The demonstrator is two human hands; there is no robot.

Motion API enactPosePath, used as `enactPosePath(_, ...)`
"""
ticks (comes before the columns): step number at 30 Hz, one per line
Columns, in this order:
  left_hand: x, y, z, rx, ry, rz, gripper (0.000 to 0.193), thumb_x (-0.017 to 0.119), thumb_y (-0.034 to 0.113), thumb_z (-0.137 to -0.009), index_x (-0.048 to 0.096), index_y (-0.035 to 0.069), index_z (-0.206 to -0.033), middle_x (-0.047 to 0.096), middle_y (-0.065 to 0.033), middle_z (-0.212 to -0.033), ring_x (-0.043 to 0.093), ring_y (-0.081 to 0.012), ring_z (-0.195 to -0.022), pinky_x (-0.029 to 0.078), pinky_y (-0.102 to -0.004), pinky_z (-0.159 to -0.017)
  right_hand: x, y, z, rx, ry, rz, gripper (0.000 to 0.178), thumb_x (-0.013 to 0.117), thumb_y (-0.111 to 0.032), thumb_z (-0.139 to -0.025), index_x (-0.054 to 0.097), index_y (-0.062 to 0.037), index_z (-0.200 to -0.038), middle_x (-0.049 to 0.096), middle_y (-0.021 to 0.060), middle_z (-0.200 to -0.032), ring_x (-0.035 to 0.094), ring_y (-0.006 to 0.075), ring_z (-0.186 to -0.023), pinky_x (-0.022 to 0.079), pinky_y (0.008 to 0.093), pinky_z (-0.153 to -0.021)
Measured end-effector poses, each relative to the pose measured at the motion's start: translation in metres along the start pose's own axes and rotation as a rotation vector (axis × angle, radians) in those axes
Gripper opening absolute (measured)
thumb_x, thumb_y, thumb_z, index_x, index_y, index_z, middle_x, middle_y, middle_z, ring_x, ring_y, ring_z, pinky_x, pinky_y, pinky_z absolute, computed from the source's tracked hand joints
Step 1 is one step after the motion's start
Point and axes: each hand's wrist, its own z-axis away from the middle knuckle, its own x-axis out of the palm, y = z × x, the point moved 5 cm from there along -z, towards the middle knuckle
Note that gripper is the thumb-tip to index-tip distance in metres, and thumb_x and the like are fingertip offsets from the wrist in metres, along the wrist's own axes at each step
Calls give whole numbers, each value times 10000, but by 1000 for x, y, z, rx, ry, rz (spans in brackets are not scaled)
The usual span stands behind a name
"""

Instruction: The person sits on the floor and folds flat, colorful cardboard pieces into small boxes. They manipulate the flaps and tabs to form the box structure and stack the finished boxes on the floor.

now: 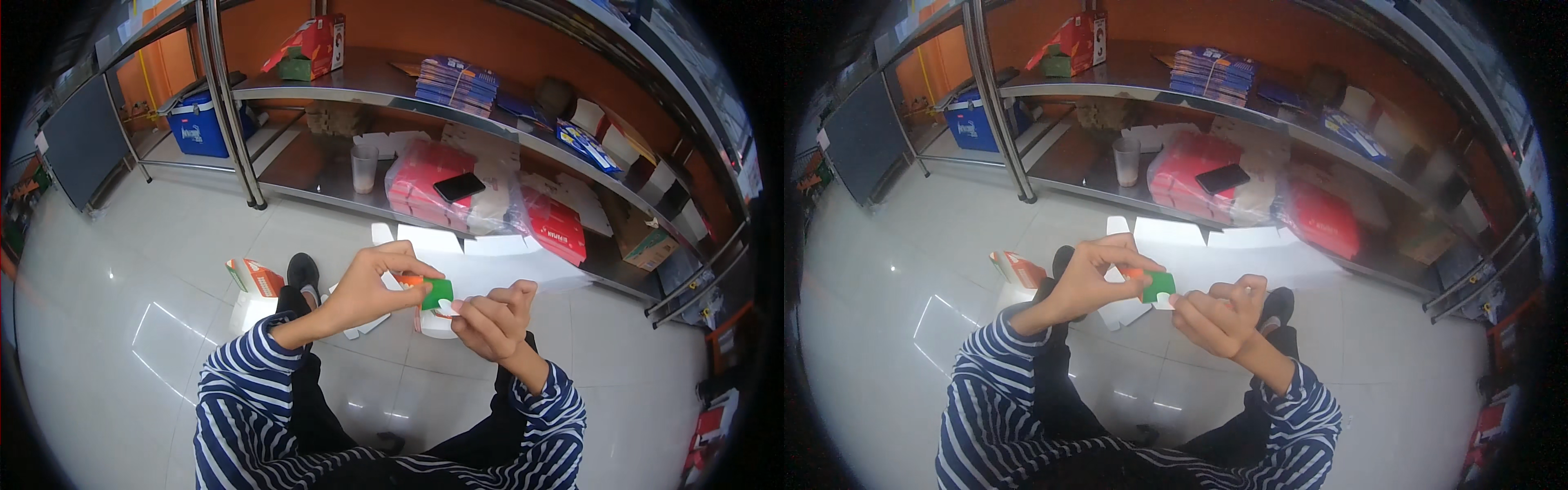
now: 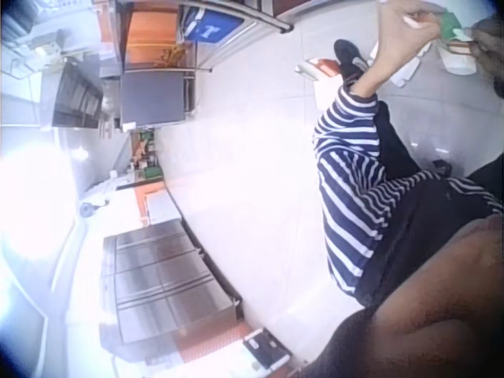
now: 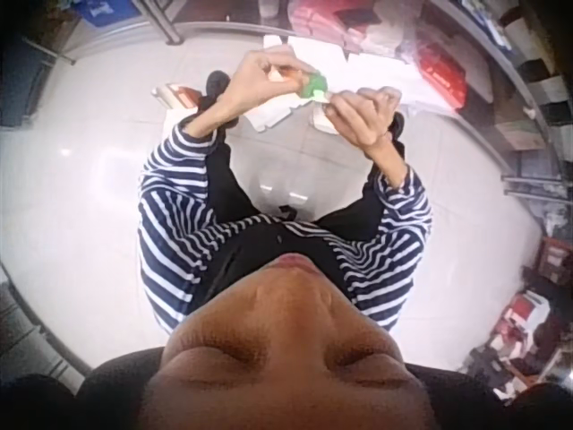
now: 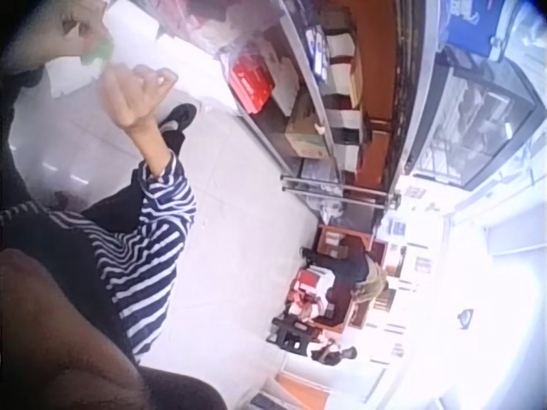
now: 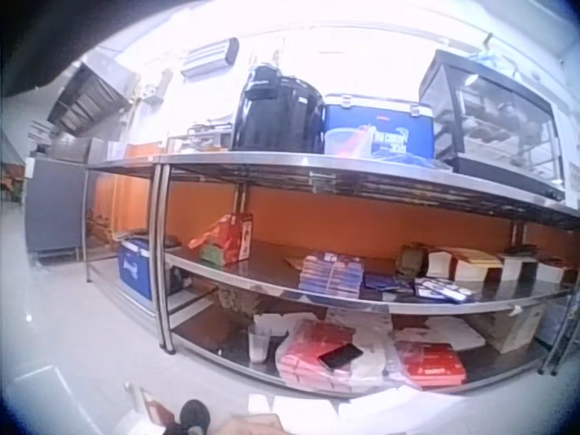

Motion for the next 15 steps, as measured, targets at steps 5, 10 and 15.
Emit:
enactPosePath(5,1,12,5,62,-66,-154,205,636,35,-763,689,50,-960,559,-43,-733,536,-114,-697,416,-254,-636,4,-3,5,51,-51,9,261,691,-91,-540,639,-111,-795,554,-50,-747,458,140,-627,291,343,-636)
enactPosePath(10,2,9,7,64,-127,-244,241,675,87,-747,675,44,-984,554,-76,-736,534,-173,-703,413,-275,-637,10,-3,8,81,-106,-16,258,697,-109,-544,640,-99,-795,568,-28,-762,479,154,-643,310,346,-638)
enactPosePath(15,5,0,5,21,-243,-293,296,700,93,-722,668,63,-1015,548,-74,-742,521,-167,-715,403,-281,-648,15,-4,13,146,-121,-60,260,702,-85,-538,630,-94,-788,567,-13,-755,494,163,-644,315,346,-633)
